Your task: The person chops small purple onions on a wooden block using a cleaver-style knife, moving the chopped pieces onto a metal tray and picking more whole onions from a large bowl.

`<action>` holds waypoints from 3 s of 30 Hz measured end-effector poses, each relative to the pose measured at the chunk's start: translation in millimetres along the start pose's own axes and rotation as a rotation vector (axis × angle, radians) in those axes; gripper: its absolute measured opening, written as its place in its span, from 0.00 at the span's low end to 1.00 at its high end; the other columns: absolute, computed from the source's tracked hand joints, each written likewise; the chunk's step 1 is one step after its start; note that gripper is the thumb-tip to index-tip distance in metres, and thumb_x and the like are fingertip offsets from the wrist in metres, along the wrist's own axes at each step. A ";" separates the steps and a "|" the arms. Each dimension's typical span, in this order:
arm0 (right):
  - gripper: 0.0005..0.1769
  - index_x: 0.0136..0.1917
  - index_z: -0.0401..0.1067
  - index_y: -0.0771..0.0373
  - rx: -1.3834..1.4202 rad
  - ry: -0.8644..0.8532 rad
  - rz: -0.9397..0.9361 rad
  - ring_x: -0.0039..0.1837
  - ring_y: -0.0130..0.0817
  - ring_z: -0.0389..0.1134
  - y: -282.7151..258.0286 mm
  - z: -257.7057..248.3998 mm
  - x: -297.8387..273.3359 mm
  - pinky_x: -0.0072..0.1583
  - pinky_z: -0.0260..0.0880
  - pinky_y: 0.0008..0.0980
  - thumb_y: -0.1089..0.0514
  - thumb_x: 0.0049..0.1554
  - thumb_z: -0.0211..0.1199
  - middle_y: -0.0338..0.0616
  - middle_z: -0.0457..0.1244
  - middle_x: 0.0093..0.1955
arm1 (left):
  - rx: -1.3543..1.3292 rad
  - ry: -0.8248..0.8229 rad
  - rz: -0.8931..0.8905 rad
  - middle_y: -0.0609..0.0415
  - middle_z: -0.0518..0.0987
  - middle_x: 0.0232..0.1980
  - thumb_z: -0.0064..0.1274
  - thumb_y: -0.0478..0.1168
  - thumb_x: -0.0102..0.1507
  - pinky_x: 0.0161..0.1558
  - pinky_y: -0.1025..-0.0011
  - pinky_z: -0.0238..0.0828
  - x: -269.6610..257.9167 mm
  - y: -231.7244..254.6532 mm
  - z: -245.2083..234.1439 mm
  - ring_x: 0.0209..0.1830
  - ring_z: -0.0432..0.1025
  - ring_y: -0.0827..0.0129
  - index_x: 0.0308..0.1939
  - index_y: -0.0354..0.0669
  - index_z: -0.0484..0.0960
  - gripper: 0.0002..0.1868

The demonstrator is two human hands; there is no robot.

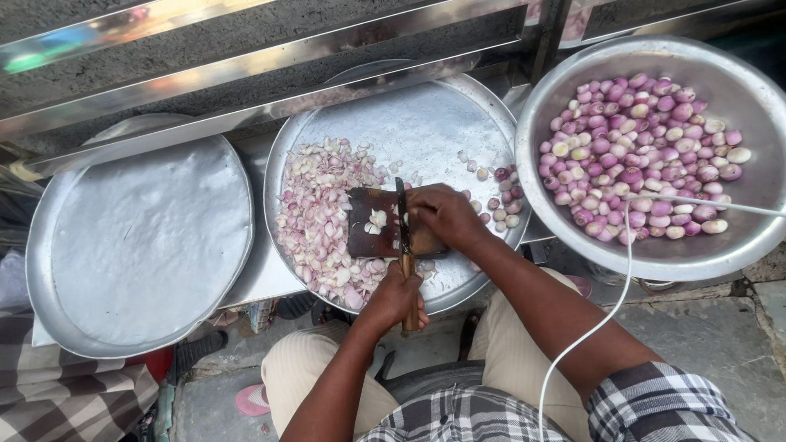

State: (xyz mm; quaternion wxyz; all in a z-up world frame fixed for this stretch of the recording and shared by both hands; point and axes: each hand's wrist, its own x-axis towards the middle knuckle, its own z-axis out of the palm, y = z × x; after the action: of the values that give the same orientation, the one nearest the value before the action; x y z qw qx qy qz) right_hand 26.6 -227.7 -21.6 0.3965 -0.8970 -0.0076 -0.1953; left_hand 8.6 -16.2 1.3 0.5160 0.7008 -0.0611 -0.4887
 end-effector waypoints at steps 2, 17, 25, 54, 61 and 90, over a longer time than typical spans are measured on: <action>0.07 0.49 0.79 0.63 -0.083 0.158 0.133 0.59 0.48 0.70 13.6 -27.1 -5.1 0.61 0.69 0.44 0.66 0.55 0.69 0.49 0.70 0.52 | 0.059 0.080 0.008 0.44 0.75 0.30 0.40 0.42 0.71 0.22 0.62 0.79 -6.6 -3.6 -6.1 0.20 0.77 0.59 0.55 0.32 0.57 0.17; 0.11 0.52 0.78 0.64 -0.447 0.085 0.218 0.55 0.54 0.71 18.0 -57.9 -2.3 0.60 0.69 0.50 0.55 0.58 0.67 0.55 0.70 0.51 | 0.279 0.402 0.193 0.34 0.81 0.32 0.42 0.43 0.71 0.21 0.63 0.76 -52.1 -5.8 -21.8 0.19 0.79 0.56 0.50 0.31 0.59 0.16; 0.13 0.49 0.80 0.62 -0.342 -0.184 -0.225 0.58 0.46 0.67 -45.7 -22.2 -5.8 0.61 0.63 0.45 0.59 0.49 0.69 0.48 0.70 0.53 | 0.273 0.241 0.054 0.36 0.80 0.32 0.39 0.44 0.72 0.18 0.65 0.74 -49.8 -7.0 2.1 0.18 0.76 0.60 0.56 0.31 0.59 0.18; 0.07 0.44 0.80 0.61 -0.052 -0.127 -0.036 0.46 0.41 0.73 -17.7 6.5 0.6 0.51 0.74 0.38 0.68 0.51 0.71 0.44 0.70 0.42 | 0.185 -0.016 0.011 0.39 0.76 0.31 0.37 0.43 0.72 0.21 0.64 0.77 -19.7 11.2 -6.9 0.20 0.77 0.59 0.60 0.25 0.50 0.23; 0.07 0.43 0.79 0.61 -0.022 -0.088 -0.086 0.47 0.39 0.74 -14.7 7.4 3.1 0.51 0.75 0.37 0.68 0.50 0.71 0.43 0.70 0.44 | 0.118 -0.025 0.003 0.44 0.75 0.29 0.38 0.44 0.72 0.23 0.61 0.77 -15.7 12.0 -10.2 0.21 0.77 0.57 0.62 0.26 0.49 0.25; 0.08 0.46 0.80 0.62 -0.117 -0.211 -0.147 0.51 0.43 0.73 -21.1 5.4 1.5 0.55 0.74 0.40 0.69 0.52 0.68 0.46 0.71 0.46 | 0.214 0.124 0.004 0.42 0.77 0.29 0.40 0.43 0.72 0.20 0.63 0.77 -24.5 4.3 -17.4 0.20 0.78 0.58 0.62 0.27 0.53 0.24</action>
State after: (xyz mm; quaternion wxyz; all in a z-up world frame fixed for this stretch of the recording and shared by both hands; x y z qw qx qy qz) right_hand 26.4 -209.6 -9.4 0.3252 -0.9311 -0.1037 -0.1286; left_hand 10.8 7.7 19.7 0.4419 0.7807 -0.0823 -0.4342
